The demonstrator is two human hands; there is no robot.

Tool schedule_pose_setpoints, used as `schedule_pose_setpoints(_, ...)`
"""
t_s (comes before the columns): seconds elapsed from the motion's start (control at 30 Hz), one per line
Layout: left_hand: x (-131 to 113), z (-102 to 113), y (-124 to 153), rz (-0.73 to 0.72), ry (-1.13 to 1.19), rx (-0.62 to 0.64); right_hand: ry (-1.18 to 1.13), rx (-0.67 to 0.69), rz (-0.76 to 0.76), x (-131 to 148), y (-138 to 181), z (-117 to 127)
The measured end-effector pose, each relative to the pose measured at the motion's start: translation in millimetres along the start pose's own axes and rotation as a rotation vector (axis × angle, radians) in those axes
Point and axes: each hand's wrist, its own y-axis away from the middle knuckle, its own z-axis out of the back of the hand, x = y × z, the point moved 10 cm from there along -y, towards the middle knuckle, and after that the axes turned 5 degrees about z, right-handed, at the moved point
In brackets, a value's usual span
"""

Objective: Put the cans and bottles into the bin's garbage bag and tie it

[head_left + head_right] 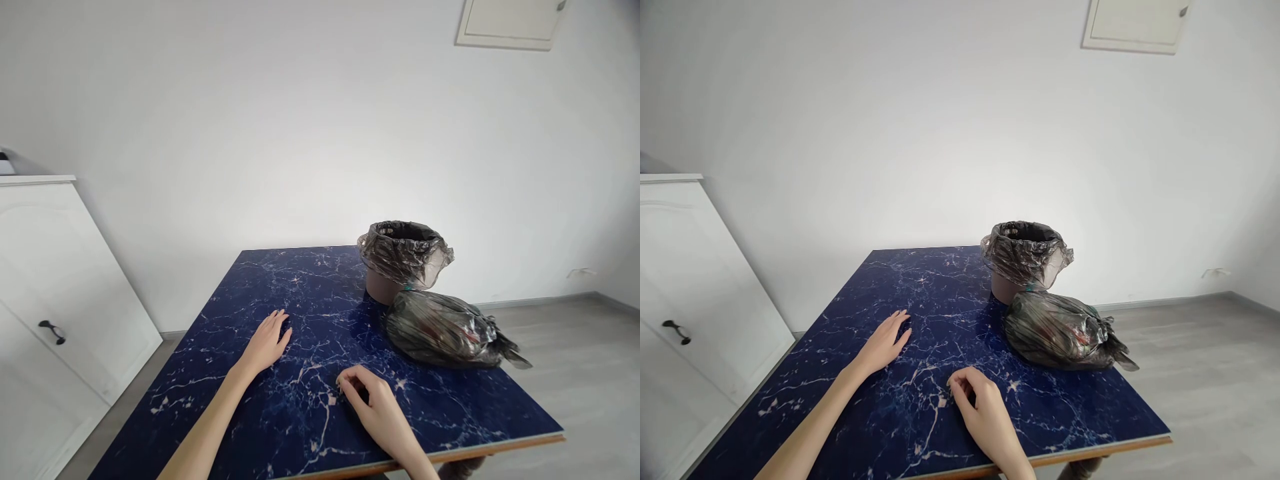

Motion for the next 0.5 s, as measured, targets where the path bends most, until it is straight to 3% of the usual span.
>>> schedule_pose_setpoints(0.33, 0, 0, 0, -0.005, -0.004, -0.006, -0.071, 0.015, 0.007, -2, -3, 3)
schedule_pose_setpoints(0.4, 0, -1, 0, -0.01, -0.003, -0.011, -0.117, -0.024, 0.012, -5, -2, 17)
schedule_pose_setpoints(0.5, 1, -1, 1, -0.016, -0.001, -0.017, -0.129, -0.188, 0.052, -8, 6, 62)
